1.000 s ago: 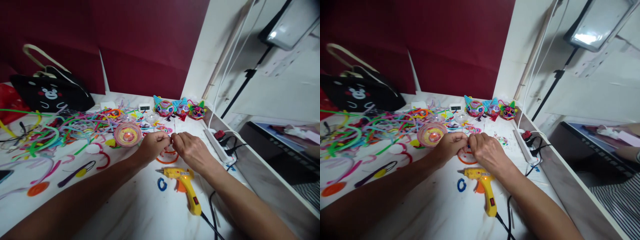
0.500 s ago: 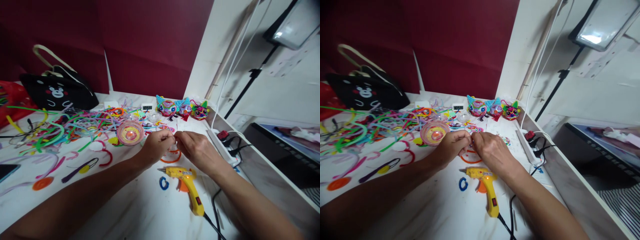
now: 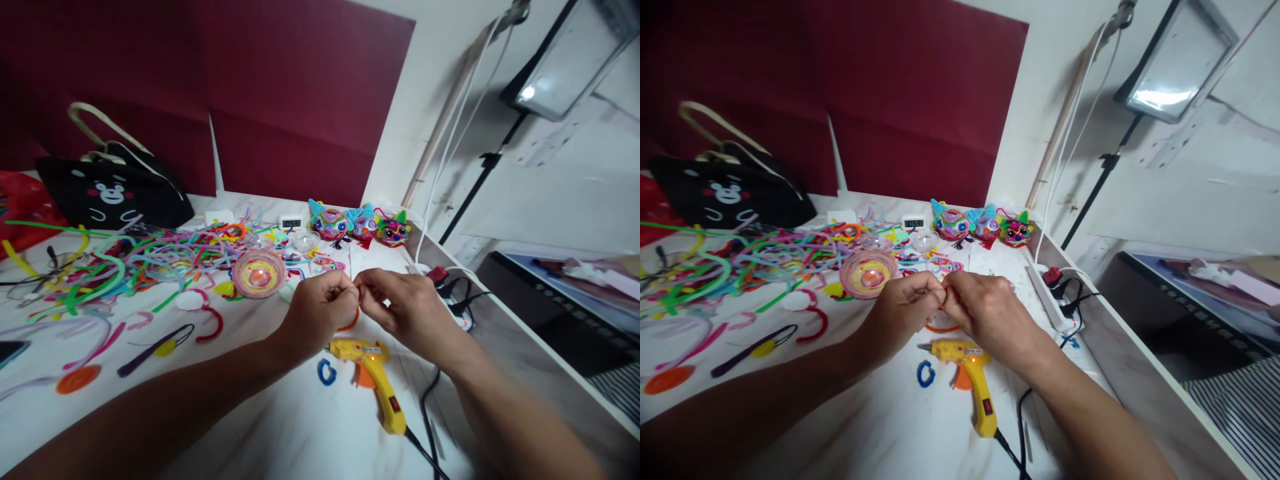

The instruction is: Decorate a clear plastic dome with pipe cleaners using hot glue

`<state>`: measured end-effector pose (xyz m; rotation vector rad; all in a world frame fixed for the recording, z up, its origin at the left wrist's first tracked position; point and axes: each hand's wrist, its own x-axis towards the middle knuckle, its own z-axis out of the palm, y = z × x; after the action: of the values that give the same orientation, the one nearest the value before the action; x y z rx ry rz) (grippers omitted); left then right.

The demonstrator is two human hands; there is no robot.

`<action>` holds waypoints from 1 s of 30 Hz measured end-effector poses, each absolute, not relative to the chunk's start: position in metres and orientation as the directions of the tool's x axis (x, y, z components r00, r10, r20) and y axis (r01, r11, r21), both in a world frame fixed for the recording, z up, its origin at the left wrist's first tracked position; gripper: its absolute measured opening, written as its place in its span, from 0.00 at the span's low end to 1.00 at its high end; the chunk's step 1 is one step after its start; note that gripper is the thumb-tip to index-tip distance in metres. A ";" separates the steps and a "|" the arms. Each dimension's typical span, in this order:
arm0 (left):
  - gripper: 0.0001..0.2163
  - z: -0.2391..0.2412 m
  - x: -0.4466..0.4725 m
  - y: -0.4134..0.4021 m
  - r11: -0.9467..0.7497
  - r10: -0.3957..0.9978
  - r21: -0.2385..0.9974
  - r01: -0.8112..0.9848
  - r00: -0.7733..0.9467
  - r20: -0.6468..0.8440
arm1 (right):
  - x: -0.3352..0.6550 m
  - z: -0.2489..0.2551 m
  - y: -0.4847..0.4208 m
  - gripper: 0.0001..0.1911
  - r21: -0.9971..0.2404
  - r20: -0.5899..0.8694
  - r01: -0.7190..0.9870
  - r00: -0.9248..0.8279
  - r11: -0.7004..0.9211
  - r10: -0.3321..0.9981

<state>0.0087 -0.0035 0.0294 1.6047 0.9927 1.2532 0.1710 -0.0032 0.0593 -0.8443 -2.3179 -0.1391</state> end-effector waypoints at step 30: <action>0.07 0.046 -0.001 -0.012 -0.632 0.775 0.711 0.308 0.225 0.591 | 0.161 0.062 -0.022 0.09 -0.396 0.603 0.583 -0.418 0.710 0.679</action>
<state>-0.0006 -0.0121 0.0462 2.0576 0.9959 1.3937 0.1612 -0.0223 0.0618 -0.9563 -2.1369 0.1592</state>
